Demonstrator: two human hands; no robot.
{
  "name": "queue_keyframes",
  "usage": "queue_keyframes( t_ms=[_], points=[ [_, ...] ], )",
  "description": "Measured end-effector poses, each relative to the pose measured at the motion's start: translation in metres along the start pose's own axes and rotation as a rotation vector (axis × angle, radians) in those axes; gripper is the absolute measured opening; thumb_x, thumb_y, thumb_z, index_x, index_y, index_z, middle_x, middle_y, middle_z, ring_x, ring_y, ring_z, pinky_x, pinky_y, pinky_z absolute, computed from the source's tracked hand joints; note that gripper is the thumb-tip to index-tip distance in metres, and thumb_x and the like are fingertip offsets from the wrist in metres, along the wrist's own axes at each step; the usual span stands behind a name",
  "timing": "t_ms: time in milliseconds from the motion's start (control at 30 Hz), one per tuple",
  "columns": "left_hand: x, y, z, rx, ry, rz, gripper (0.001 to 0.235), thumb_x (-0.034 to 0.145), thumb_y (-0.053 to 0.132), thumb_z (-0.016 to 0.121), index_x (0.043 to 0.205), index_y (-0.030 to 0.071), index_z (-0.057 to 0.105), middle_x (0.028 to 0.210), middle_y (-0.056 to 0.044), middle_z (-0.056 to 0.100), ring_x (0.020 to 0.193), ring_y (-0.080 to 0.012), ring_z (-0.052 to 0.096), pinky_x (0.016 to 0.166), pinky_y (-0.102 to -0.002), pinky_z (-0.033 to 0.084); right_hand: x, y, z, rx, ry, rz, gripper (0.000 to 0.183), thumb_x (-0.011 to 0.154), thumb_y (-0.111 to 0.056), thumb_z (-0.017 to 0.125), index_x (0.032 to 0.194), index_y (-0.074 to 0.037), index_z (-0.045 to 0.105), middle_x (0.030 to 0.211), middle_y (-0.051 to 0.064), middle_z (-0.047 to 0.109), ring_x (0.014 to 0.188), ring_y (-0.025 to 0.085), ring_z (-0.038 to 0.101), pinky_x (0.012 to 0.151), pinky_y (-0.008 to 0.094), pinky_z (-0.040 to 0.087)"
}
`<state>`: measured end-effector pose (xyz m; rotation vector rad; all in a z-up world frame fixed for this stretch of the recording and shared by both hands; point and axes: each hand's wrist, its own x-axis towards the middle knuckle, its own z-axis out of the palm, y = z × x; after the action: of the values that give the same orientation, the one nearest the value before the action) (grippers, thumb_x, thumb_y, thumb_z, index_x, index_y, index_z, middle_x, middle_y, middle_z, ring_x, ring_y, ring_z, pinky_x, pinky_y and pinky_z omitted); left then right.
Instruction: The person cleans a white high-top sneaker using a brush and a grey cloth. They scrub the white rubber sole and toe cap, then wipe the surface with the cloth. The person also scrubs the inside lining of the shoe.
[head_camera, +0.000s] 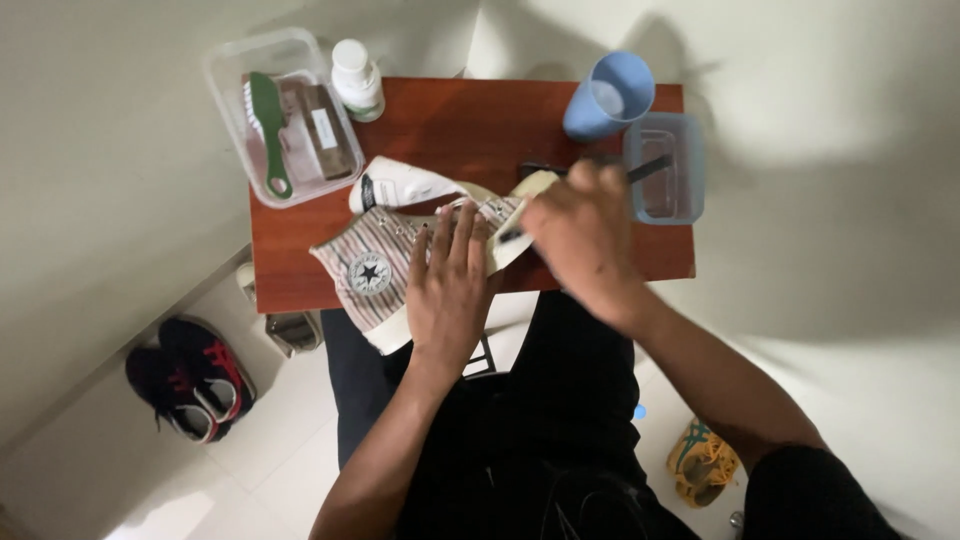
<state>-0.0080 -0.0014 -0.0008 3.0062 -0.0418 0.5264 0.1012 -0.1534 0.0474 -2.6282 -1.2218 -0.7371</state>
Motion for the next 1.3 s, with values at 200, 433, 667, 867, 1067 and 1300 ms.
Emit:
queue_keyframes(
  t_ms=[200,433,667,867,1067,1300],
  points=[
    [-0.007,0.001,0.009,-0.011,0.019,0.003,0.091,0.073,0.052,0.086,0.14,0.001,0.052,0.149,-0.017,0.054,0.137,-0.0318,0.056,0.115,-0.047,0.042,0.007,0.021,-0.006,-0.196,-0.022,0.063,0.04,0.097,-0.023,0.073,0.058,-0.019,0.063,0.053,0.001,0.052,0.067,0.025,0.052,0.063,0.04,0.038],
    [-0.01,0.006,0.014,0.013,0.051,0.006,0.093,0.067,0.055,0.087,0.137,0.004,0.055,0.148,-0.015,0.056,0.136,-0.0296,0.056,0.115,-0.046,0.042,-0.006,0.003,0.001,0.001,-0.013,0.023,0.04,0.097,-0.023,0.068,0.059,-0.014,0.06,0.056,0.005,0.053,0.07,0.026,0.053,0.066,0.038,0.039],
    [-0.01,0.005,0.009,-0.013,0.089,0.019,0.082,0.074,0.046,0.086,0.135,0.001,0.056,0.146,-0.019,0.057,0.132,-0.0322,0.059,0.112,-0.049,0.045,0.004,0.03,-0.002,-0.194,-0.042,0.1,0.045,0.1,-0.024,0.066,0.056,-0.013,0.062,0.051,0.005,0.052,0.067,0.026,0.052,0.064,0.04,0.039],
    [-0.012,0.01,0.011,0.009,0.064,0.038,0.098,0.059,0.049,0.093,0.136,0.002,0.054,0.151,-0.02,0.052,0.135,-0.0346,0.056,0.114,-0.052,0.043,0.001,0.019,-0.01,-0.125,-0.12,0.084,0.041,0.098,-0.026,0.065,0.059,-0.014,0.064,0.053,0.004,0.056,0.071,0.025,0.054,0.065,0.04,0.039],
    [-0.014,0.013,0.009,-0.02,0.102,0.025,0.09,0.063,0.045,0.092,0.134,0.002,0.057,0.149,-0.019,0.055,0.134,-0.0347,0.058,0.114,-0.053,0.043,0.001,0.007,-0.012,-0.124,-0.231,0.062,0.037,0.095,-0.025,0.069,0.06,-0.014,0.068,0.053,0.004,0.057,0.07,0.025,0.051,0.065,0.04,0.037],
    [-0.014,0.018,0.006,-0.059,0.108,-0.023,0.068,0.074,0.03,0.087,0.129,0.001,0.06,0.143,-0.02,0.06,0.13,-0.035,0.062,0.11,-0.054,0.046,-0.007,0.03,-0.006,-0.188,-0.159,0.029,0.047,0.102,-0.032,0.065,0.058,-0.017,0.061,0.053,0.002,0.054,0.071,0.022,0.052,0.067,0.038,0.038]
  ],
)
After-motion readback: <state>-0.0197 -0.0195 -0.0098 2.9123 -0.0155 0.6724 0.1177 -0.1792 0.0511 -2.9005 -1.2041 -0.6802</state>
